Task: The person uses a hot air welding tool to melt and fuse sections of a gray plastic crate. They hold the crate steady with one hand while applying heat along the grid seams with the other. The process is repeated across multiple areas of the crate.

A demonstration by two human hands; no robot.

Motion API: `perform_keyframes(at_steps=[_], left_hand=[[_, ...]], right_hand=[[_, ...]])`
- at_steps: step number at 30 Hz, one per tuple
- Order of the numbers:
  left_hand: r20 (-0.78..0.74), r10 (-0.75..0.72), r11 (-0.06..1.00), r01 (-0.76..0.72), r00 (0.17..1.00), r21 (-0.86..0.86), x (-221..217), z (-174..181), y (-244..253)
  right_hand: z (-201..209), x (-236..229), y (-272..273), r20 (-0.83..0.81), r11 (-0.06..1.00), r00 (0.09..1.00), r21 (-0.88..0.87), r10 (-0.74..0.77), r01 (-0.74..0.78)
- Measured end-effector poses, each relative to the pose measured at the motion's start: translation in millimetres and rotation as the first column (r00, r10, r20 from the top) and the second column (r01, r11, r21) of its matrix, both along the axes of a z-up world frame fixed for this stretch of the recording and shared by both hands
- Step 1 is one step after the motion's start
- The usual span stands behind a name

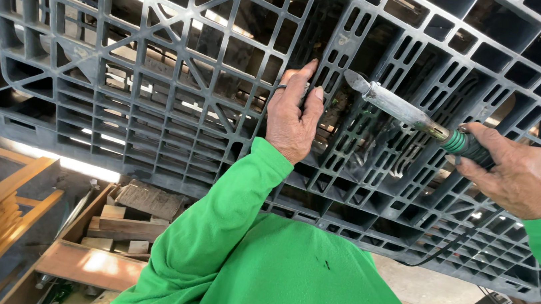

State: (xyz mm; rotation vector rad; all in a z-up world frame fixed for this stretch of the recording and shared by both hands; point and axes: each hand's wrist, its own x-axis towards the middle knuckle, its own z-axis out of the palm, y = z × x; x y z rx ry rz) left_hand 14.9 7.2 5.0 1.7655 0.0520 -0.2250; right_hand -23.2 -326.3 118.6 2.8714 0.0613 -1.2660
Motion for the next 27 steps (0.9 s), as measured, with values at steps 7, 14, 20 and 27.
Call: perform_keyframes(at_steps=[7,14,20,27], left_hand=[[-0.040,-0.006,0.999,0.007,0.999,0.031,0,9,2],[0.063,-0.119,0.990,0.114,0.991,0.082,-19,18,16],[0.093,-0.088,0.978,0.069,0.992,0.195,-38,40,21],[0.315,-0.039,0.960,-0.052,0.948,0.274,-18,73,7]], right_hand=[[-10,9,-19,0.029,0.999,0.998,0.006,0.053,-0.053],[-16,15,-26,0.029,0.986,0.987,-0.069,0.156,-0.154],[-12,18,-20,-0.006,0.981,0.987,-0.109,0.163,-0.162],[-5,-19,-15,-0.146,0.849,0.921,0.355,-0.362,0.390]])
